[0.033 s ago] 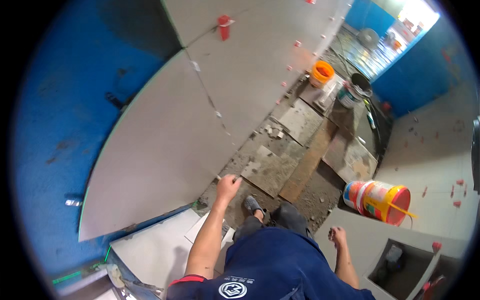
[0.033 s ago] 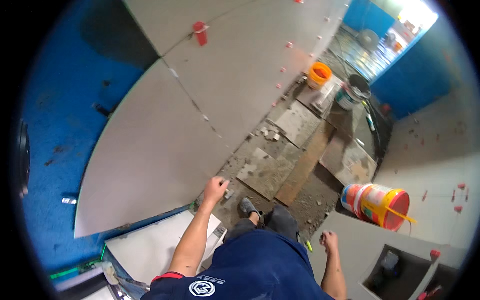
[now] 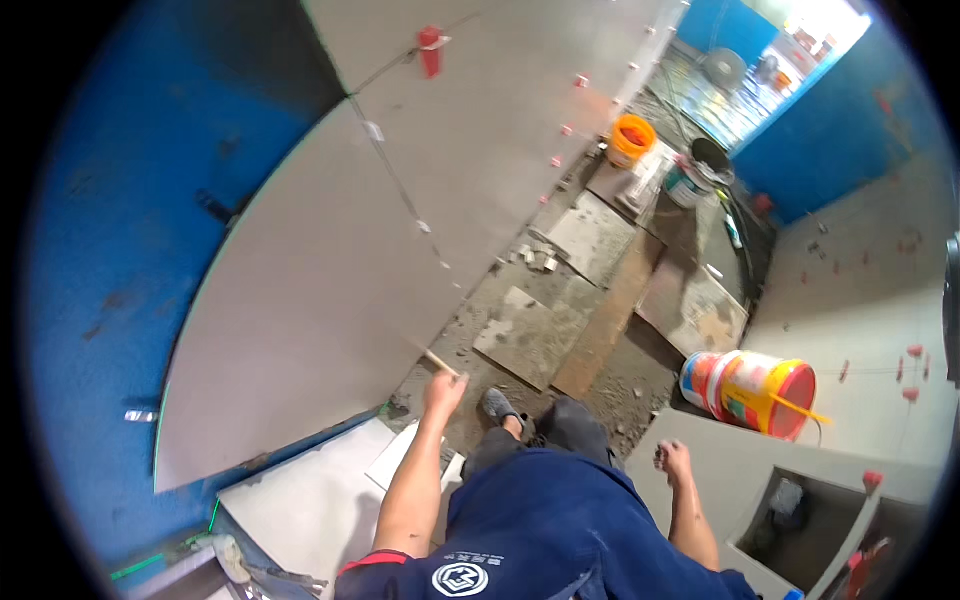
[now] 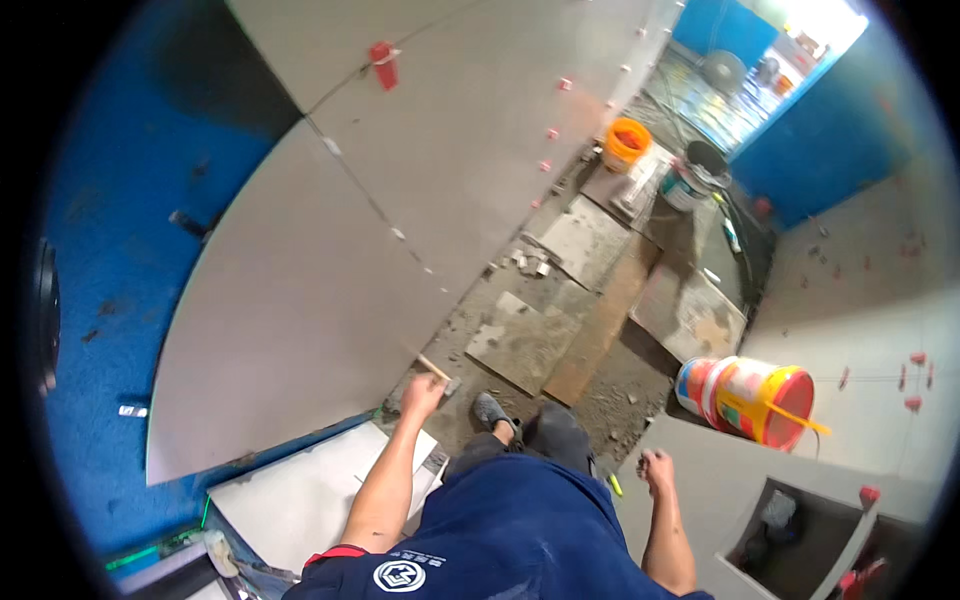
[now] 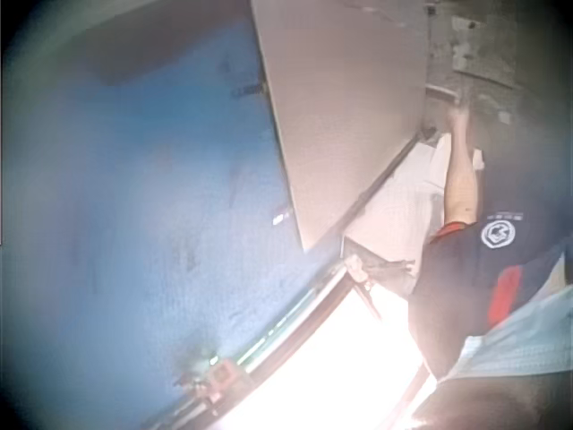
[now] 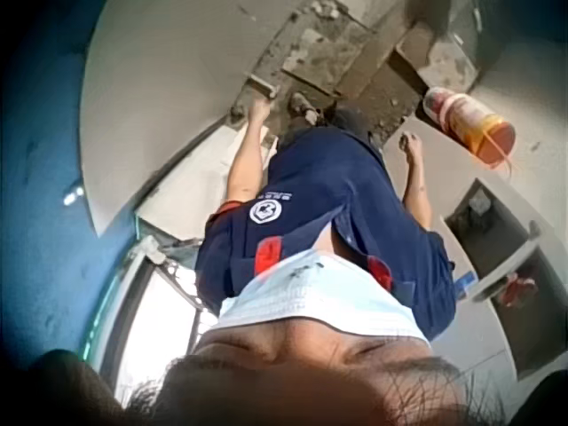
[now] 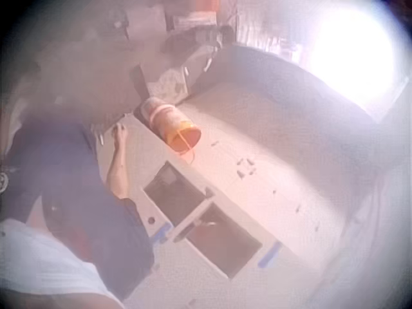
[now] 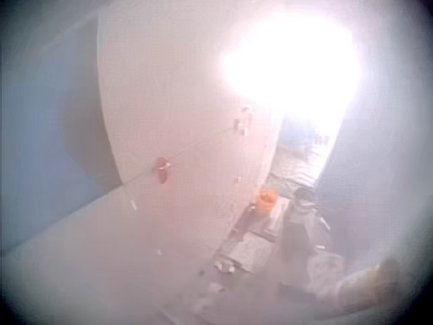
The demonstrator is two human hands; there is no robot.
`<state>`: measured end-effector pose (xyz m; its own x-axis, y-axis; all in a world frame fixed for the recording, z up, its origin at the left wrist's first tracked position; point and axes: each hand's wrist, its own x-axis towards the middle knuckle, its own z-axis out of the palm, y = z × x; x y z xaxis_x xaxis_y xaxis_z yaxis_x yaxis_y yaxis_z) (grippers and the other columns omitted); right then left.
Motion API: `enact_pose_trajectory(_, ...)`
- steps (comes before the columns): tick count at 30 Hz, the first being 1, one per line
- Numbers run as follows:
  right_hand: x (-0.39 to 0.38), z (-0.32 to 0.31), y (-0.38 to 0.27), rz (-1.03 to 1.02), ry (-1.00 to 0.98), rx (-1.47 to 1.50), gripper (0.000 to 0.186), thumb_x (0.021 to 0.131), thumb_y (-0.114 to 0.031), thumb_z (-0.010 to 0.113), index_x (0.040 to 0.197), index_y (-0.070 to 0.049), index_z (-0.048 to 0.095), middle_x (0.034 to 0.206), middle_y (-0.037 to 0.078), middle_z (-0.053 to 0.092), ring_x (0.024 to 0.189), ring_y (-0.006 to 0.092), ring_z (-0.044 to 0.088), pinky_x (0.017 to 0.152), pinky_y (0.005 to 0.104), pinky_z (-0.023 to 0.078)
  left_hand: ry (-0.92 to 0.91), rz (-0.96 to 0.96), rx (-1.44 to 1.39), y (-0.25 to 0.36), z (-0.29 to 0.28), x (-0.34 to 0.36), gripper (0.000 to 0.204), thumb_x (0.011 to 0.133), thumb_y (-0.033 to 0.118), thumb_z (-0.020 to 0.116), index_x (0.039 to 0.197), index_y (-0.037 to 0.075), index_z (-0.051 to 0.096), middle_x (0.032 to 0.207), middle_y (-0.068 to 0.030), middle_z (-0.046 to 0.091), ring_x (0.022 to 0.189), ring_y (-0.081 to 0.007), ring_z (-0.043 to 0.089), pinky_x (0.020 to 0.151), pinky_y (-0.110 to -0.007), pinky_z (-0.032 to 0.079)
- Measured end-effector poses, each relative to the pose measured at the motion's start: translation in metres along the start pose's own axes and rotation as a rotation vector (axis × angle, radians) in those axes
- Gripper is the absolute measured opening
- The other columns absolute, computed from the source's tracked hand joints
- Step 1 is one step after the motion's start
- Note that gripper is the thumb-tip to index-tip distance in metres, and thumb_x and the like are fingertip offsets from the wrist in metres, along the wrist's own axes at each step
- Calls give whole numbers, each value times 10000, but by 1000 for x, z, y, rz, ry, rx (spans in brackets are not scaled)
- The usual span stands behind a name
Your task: The person applies adhesive to a wall using a trowel and positions large tiles, tapping them into place with a rubber mallet.
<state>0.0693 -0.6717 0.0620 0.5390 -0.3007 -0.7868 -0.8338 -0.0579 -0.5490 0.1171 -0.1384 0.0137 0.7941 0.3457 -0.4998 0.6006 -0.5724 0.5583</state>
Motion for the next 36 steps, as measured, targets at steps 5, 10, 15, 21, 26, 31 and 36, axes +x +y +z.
enact_pose_trajectory(5,-11,41,-47,-20,-27,-88,162,907,-162,560,952,-9,588,714,48,556,594,147,559,517,264,463,-397,-472,221,-245,78,-116,551,677,411,765,963,-55,692,1059,-258,657,1003,-344,651,861,-402,508)
enact_pose_trajectory(10,9,21,-28,80,-10,-145,123,905,-144,570,907,-21,577,693,43,549,541,149,547,454,272,436,-87,-855,-299,-236,81,-139,435,830,332,695,1001,-67,683,1028,-243,679,1026,-296,648,856,-389,502)
enact_pose_trajectory(15,40,28,-48,131,-68,-242,148,903,-168,579,885,-23,560,697,51,561,554,157,565,463,282,449,46,-704,-220,-165,43,-67,425,922,354,564,742,-23,638,611,-116,577,516,-219,518,482,-408,405)
enact_pose_trajectory(21,138,54,-113,41,-262,-737,196,903,-202,572,841,-17,594,767,61,629,602,157,609,516,294,490,225,-344,-547,-71,45,-3,328,951,259,531,712,37,565,581,-12,513,489,-98,447,450,-300,341)
enact_pose_trajectory(26,283,82,-177,-371,-551,-1582,243,806,-294,636,808,-52,666,800,108,677,709,224,653,604,363,521,248,-622,-778,24,105,-40,145,910,91,532,785,42,586,662,-17,568,569,-83,491,507,-249,387)
enact_pose_trajectory(31,403,156,-273,-901,-309,-1438,181,764,-159,557,834,-39,673,870,136,675,842,317,642,723,396,515,120,-964,-677,4,184,-100,194,854,-21,437,909,71,599,704,-37,584,581,-98,511,508,-260,409)
enact_pose_trajectory(36,352,239,-336,-675,-612,-1047,206,782,-63,531,959,-19,625,857,156,651,827,311,639,720,375,490,261,-1207,-891,12,238,-99,129,850,25,476,824,109,571,724,-44,593,550,-126,550,449,-278,417)
